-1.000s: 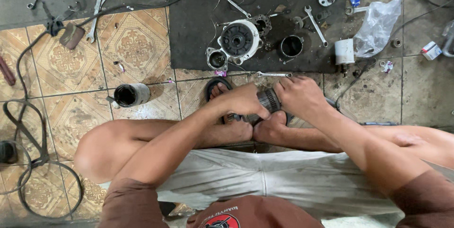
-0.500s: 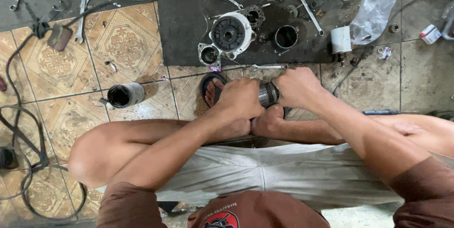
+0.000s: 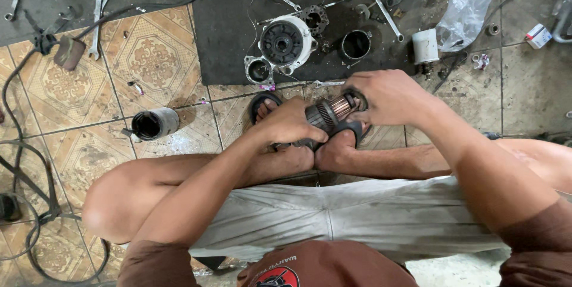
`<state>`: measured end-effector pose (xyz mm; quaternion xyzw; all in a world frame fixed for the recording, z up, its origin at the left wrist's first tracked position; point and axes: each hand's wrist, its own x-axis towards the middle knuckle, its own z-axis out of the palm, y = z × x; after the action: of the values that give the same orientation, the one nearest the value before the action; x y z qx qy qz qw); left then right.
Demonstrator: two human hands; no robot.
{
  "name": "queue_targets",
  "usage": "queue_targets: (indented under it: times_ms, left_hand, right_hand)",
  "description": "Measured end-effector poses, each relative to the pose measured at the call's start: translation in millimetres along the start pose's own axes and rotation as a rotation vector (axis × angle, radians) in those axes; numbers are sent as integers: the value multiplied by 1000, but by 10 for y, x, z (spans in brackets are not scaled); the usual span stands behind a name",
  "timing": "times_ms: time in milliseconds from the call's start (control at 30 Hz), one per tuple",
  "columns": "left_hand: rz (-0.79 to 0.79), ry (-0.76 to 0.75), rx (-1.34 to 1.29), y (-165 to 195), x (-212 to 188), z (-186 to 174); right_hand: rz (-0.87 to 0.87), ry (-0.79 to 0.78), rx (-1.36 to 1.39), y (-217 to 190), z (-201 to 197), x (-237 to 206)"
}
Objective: The person disassembles a small electric motor, removes the rotor and stator, and uses a rotary tool to clean the stator interior. They then inspect the rotor and stator components and place them on the floor.
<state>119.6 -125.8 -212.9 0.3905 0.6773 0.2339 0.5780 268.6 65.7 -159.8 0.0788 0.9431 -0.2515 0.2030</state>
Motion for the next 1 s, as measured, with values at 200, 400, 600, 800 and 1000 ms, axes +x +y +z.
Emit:
queue_targets:
  times_ms: [200, 400, 600, 800, 1000]
  left_hand:
    - [-24, 29, 25, 169, -189, -66]
    - [-8, 74, 52, 227, -299, -142]
    - [-60, 89, -22, 217, -355, -169]
    - [-93, 83, 21, 176, -335, -142]
    - [-40, 80, -6, 189, -308, -130]
  right_hand:
    - [34, 23, 624, 231, -90, -74]
    - [13, 5, 981, 356, 5, -98]
    - [55, 128, 1083, 480, 142, -77]
    - [145, 256, 1119, 498, 174, -48]
    - [30, 387, 678, 267, 69, -39]
